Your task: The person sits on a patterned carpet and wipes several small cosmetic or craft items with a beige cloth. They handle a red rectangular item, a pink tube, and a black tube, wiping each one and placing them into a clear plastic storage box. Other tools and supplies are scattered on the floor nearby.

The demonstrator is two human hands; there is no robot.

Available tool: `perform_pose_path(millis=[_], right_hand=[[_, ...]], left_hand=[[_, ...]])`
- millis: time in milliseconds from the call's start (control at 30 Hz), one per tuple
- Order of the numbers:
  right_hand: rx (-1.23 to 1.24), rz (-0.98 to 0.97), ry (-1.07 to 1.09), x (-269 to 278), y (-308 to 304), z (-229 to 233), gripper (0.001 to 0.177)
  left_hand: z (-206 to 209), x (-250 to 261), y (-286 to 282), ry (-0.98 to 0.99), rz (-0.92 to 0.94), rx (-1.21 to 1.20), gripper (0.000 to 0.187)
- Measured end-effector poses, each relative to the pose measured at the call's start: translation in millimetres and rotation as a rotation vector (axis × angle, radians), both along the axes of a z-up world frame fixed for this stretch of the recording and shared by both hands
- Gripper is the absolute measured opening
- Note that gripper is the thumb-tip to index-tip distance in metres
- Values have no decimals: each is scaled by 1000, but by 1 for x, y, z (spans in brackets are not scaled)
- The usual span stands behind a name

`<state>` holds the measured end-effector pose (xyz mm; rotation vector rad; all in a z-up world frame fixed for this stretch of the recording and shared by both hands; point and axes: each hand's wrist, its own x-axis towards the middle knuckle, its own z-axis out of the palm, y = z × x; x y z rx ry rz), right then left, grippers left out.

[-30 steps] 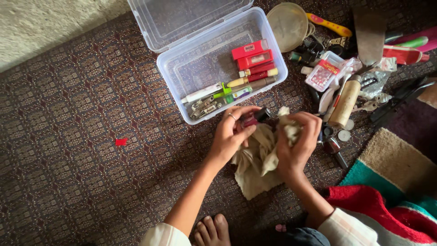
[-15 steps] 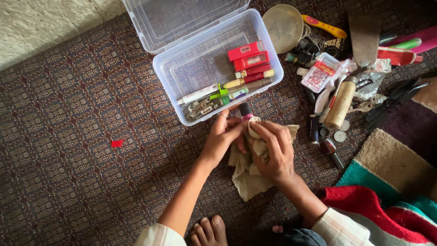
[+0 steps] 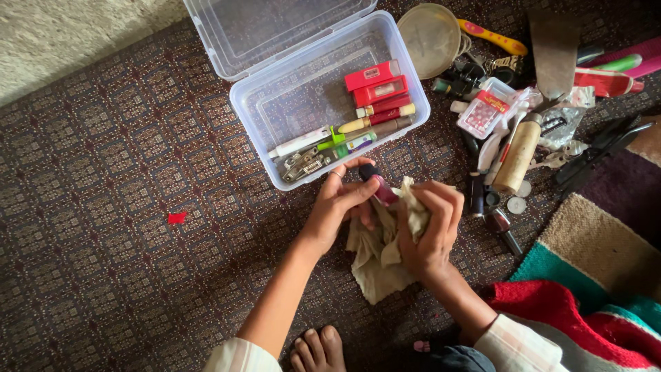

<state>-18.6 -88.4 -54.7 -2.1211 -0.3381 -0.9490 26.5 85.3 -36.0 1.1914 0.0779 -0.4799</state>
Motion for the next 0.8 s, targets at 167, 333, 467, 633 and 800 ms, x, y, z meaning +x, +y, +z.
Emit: perform_pose_path(millis=[167, 333, 467, 633, 800], right_hand=[[-188, 159, -35, -5, -2, 5, 48], [-132, 128, 72, -10, -3, 2, 56], [-82, 72, 102, -7, -1, 0, 59], [25, -26, 193, -2, 2, 10, 53], [-1, -4, 224, 3, -8, 23, 48]], left_hand=[[-6, -2, -5, -36, 26, -35, 46], [-11, -2, -9, -35, 47, 25, 46], [-15, -2, -10, -53, 75, 15, 46], [-16, -4, -19, -78, 174, 9, 44], [-15, -6, -20, -80, 175, 42, 41]])
